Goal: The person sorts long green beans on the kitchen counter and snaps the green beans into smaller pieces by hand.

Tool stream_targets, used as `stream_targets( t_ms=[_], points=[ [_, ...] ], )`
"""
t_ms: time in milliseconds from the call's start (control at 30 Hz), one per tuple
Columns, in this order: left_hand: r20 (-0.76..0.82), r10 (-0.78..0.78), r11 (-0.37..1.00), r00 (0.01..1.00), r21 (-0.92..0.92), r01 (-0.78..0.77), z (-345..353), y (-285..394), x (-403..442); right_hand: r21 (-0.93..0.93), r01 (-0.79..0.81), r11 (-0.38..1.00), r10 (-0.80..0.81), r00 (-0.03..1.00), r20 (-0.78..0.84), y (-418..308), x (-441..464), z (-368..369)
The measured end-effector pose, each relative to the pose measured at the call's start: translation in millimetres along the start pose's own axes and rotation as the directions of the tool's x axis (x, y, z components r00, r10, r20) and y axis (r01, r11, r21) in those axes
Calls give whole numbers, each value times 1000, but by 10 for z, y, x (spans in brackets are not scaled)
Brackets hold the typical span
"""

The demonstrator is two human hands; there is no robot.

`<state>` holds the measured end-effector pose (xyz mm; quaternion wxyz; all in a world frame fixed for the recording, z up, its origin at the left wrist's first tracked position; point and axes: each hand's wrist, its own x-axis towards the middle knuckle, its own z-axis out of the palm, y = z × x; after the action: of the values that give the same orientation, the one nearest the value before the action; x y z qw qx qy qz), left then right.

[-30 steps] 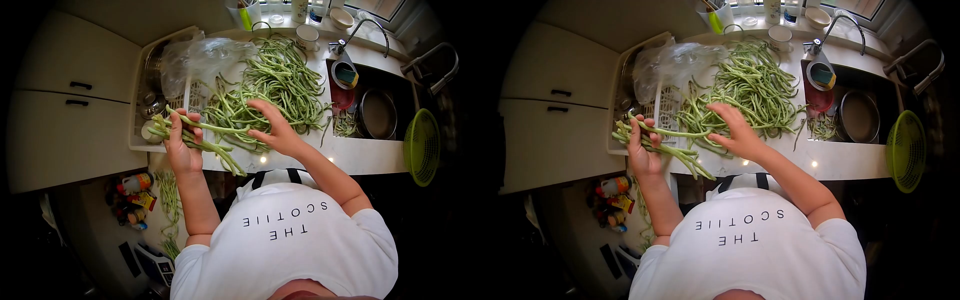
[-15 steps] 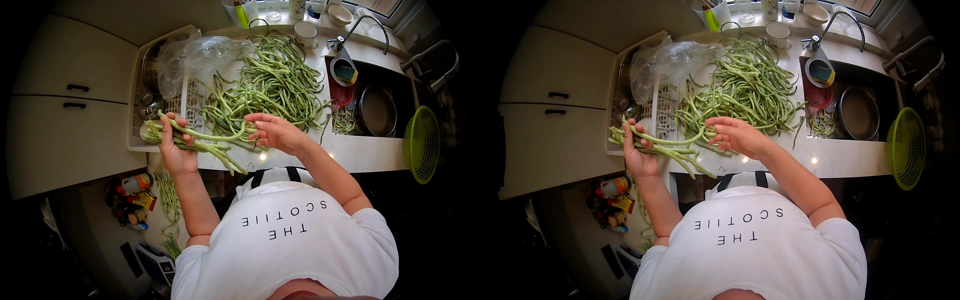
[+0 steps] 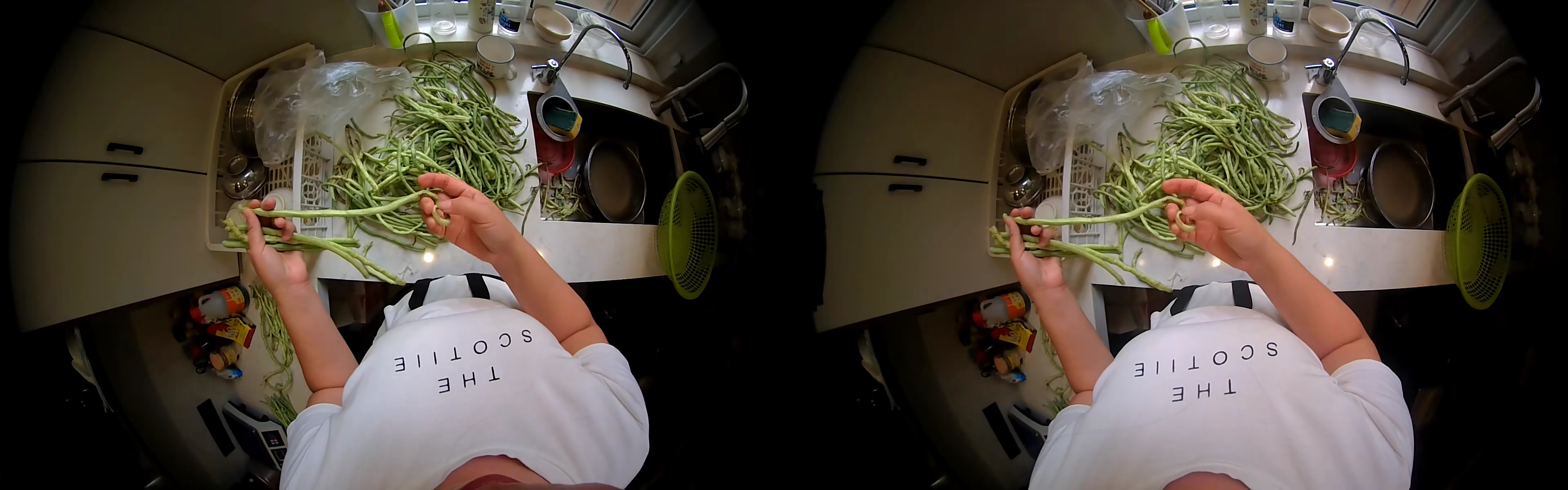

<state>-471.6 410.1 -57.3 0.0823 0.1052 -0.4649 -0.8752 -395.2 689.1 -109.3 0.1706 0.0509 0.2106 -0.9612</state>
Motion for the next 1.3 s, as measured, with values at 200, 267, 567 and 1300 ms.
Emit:
stream_targets(
  t_ms=[200, 267, 567, 1300],
  points=[
    [23, 12, 1000, 1000, 4, -12, 0, 38, -23, -82, -98, 992, 98, 995, -7, 0, -25, 6],
    [17, 27, 1000, 1000, -14, -26, -22, 71, -18, -399, 22, 917, -9, 999, 33, -14, -29, -22],
    [0, 100, 993, 995, 65, -100, 113, 99, -163, -884, 113, 453, -317, 948, -41, 58, -28, -38],
    [579, -364, 791, 729, 606, -87, 584, -389, -507, -911, 327, -251, -459, 788, 409, -507, -281, 59]
  ],
)
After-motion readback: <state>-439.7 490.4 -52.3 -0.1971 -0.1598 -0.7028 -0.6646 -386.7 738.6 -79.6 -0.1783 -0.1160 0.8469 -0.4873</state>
